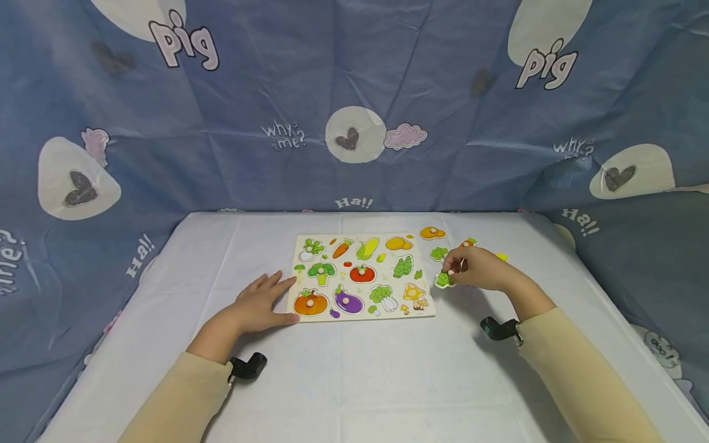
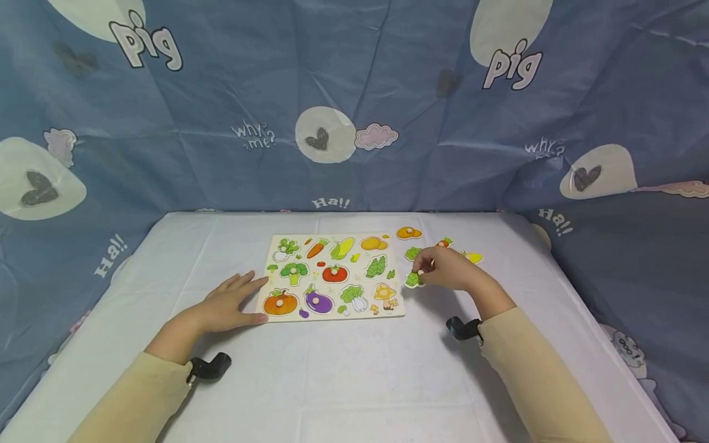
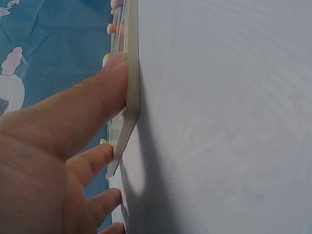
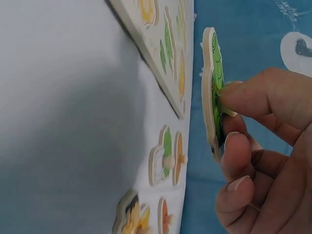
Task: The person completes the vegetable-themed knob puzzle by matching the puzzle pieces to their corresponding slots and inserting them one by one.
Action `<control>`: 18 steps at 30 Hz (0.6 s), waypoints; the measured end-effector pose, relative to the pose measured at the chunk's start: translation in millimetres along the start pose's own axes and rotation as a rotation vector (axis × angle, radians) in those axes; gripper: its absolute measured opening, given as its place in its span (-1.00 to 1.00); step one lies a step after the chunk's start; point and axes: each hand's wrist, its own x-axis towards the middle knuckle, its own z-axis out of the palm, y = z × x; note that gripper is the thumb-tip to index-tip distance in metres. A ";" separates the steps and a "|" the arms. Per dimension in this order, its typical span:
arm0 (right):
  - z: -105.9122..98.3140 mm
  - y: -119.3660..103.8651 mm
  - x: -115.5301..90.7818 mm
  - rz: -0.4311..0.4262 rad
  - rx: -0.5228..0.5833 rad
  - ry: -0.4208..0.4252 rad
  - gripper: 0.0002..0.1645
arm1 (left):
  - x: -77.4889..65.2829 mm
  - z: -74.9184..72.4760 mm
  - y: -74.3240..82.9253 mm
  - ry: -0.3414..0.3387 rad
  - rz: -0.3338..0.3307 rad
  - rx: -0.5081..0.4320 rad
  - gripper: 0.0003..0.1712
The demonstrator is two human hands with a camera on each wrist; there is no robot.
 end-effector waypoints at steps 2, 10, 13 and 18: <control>0.6 -3.3 5.3 -0.012 0.002 -0.008 -0.85 | 0.1 0.3 0.0 0.002 0.000 -0.001 0.09; 5.3 -12.6 28.3 -0.045 0.005 -0.050 -0.84 | -0.1 -0.1 0.6 0.001 0.001 0.001 0.10; 8.2 -15.8 37.3 -0.039 -0.008 -0.061 -0.84 | -0.4 -0.4 0.9 0.000 0.001 0.000 0.09; 12.3 -19.6 50.2 -0.041 -0.029 -0.081 -0.84 | -0.4 -0.3 0.4 -0.001 0.002 0.006 0.09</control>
